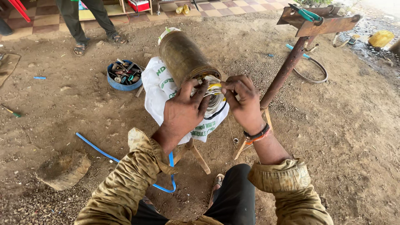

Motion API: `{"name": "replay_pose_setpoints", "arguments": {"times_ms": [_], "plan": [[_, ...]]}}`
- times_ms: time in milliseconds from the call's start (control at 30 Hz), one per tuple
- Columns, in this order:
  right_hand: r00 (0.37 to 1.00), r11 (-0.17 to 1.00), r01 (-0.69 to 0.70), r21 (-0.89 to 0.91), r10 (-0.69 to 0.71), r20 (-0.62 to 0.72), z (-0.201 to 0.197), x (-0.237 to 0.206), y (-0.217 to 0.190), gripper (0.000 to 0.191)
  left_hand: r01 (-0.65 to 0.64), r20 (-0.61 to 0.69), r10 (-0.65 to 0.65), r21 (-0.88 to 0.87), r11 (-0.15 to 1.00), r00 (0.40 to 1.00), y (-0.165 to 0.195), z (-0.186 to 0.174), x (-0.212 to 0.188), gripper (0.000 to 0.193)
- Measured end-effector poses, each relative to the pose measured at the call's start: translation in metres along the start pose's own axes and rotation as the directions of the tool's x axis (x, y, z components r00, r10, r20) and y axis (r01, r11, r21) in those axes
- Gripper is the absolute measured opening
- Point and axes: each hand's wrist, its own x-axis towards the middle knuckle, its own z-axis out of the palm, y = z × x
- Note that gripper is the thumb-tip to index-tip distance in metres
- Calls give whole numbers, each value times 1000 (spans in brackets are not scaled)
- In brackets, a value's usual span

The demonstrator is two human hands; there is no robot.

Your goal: The person sits on the ground and uses electrical tape to wrap and insulate the ends of several colored wires. They then insert the taped wire ends into a metal pipe containing a bundle of other wires.

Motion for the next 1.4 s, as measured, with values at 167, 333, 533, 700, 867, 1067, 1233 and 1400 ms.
{"name": "replay_pose_setpoints", "arguments": {"times_ms": [167, 333, 533, 700, 867, 1067, 1233, 1400], "plan": [[964, 916, 265, -302, -254, 77, -5, -7, -7, 38, 30, 26, -29, -37, 999, 999, 3, -1, 2, 39], [960, 858, 266, -440, -275, 45, 4, -4, -5, 37, 115, 78, -106, -130, 985, 991, 6, -1, 5, 34], [960, 912, 278, -303, -277, 46, 1, 2, 4, 35, 158, 131, -131, -223, 962, 983, 2, 1, 6, 37], [971, 947, 238, -217, -231, 56, -2, 9, 7, 26, 167, 164, -132, -224, 960, 978, 2, 3, 6, 42], [971, 945, 237, -224, -234, 39, 0, 9, 5, 25, 161, 145, -129, -234, 959, 981, 3, 2, 8, 39], [972, 960, 232, -157, -233, 12, -4, 2, 4, 28, 114, 157, -81, -222, 968, 984, 1, -1, 7, 43], [991, 988, 122, -96, -126, -41, 3, -8, 4, 26, 106, 166, -65, -249, 963, 984, -1, 2, 4, 43], [961, 946, 252, -203, -269, -62, 5, -8, 7, 25, 4, 78, 15, -244, 970, 997, -3, 4, 6, 42]]}}
